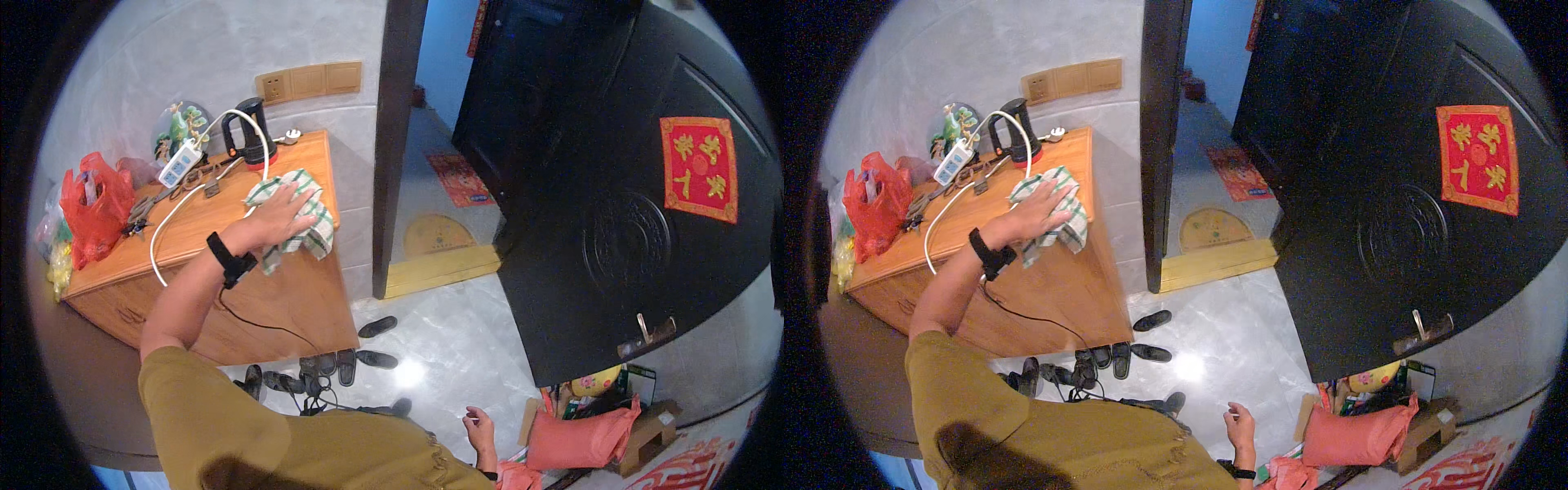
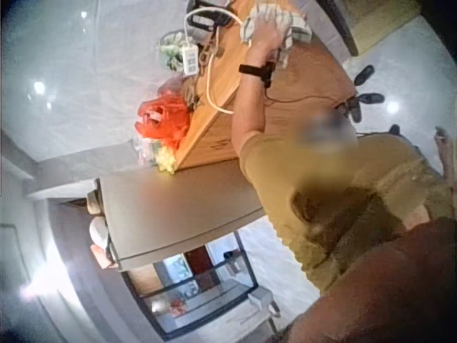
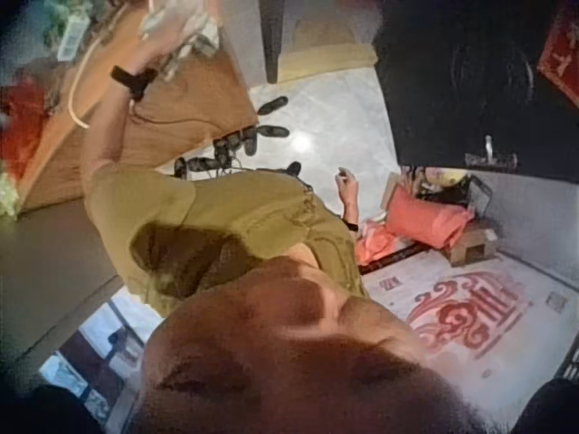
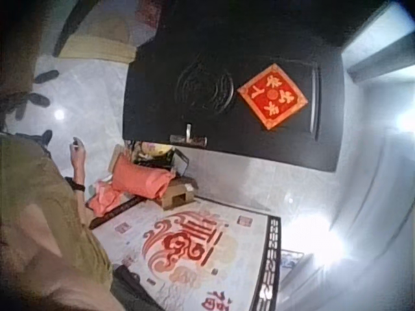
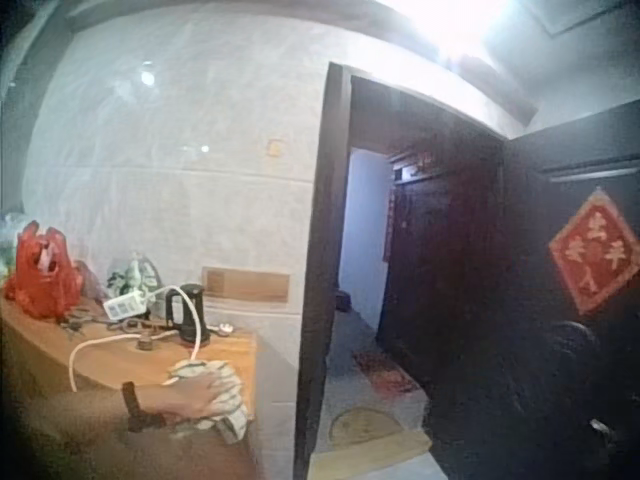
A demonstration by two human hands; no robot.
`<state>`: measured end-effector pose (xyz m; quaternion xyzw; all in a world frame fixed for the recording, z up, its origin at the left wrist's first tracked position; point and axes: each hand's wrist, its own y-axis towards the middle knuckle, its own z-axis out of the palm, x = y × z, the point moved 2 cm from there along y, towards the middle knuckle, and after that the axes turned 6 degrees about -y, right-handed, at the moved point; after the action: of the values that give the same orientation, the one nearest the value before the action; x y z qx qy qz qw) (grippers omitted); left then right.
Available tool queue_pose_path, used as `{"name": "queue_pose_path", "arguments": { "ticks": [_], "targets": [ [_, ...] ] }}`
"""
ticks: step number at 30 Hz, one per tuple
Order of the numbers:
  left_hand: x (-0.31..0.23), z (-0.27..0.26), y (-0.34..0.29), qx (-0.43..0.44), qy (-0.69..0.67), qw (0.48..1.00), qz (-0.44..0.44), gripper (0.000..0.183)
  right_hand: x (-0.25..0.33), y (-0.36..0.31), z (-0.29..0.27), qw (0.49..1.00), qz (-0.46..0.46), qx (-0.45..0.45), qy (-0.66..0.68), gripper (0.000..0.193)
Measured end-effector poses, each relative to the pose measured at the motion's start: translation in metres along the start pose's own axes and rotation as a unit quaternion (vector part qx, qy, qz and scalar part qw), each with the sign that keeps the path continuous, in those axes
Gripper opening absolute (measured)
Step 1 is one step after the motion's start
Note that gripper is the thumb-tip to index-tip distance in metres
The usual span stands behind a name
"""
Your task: The person wipes down several wooden tables, a set of chairs, and a cabinet by hand using a cloth, moving items aside and returning them as they clean.
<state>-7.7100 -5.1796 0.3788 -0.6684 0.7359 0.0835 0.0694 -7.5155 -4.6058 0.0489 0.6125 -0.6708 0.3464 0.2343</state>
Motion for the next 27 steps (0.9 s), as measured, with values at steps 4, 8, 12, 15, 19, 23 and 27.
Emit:
{"name": "queue_pose_path", "arguments": {
  "ticks": [4, 8, 12, 15, 19, 23, 27],
  "targets": [
    [0.002, -0.006, 0.037, 0.069, -0.001, 0.994, -0.089, 0.077, -0.003, 0.069, -0.034, 0.997, -0.059, 0.023, -0.036, 0.03],
    [0.019, -0.014, 0.089, 0.14, 0.021, 0.972, -0.186, 0.091, -0.01, 0.116, -0.056, 0.998, -0.028, -0.026, -0.053, 0.03],
    [0.05, -0.014, 0.128, 0.145, 0.066, 0.956, -0.247, 0.098, -0.052, 0.142, -0.057, 0.999, 0.011, 0.001, 0.043, 0.032],
    [-0.001, -0.008, 0.177, 0.155, 0.076, 0.936, -0.308, 0.097, -0.105, 0.17, -0.076, 0.998, 0.018, 0.053, -0.018, 0.031],
    [0.049, 0.011, 0.176, 0.147, 0.122, 0.934, -0.301, 0.085, -0.151, 0.224, -0.1, 0.99, 0.054, 0.112, -0.063, 0.032],
    [0.075, -0.002, 0.101, -0.007, 0.174, 0.941, -0.291, 0.082, -0.172, 0.289, -0.13, 0.987, 0.009, 0.139, -0.084, 0.033],
    [0.019, 0.04, 0.072, -0.03, 0.124, 0.952, -0.277, 0.079, -0.209, 0.359, -0.198, 0.969, 0.021, 0.166, -0.18, 0.032]
  ]
}}
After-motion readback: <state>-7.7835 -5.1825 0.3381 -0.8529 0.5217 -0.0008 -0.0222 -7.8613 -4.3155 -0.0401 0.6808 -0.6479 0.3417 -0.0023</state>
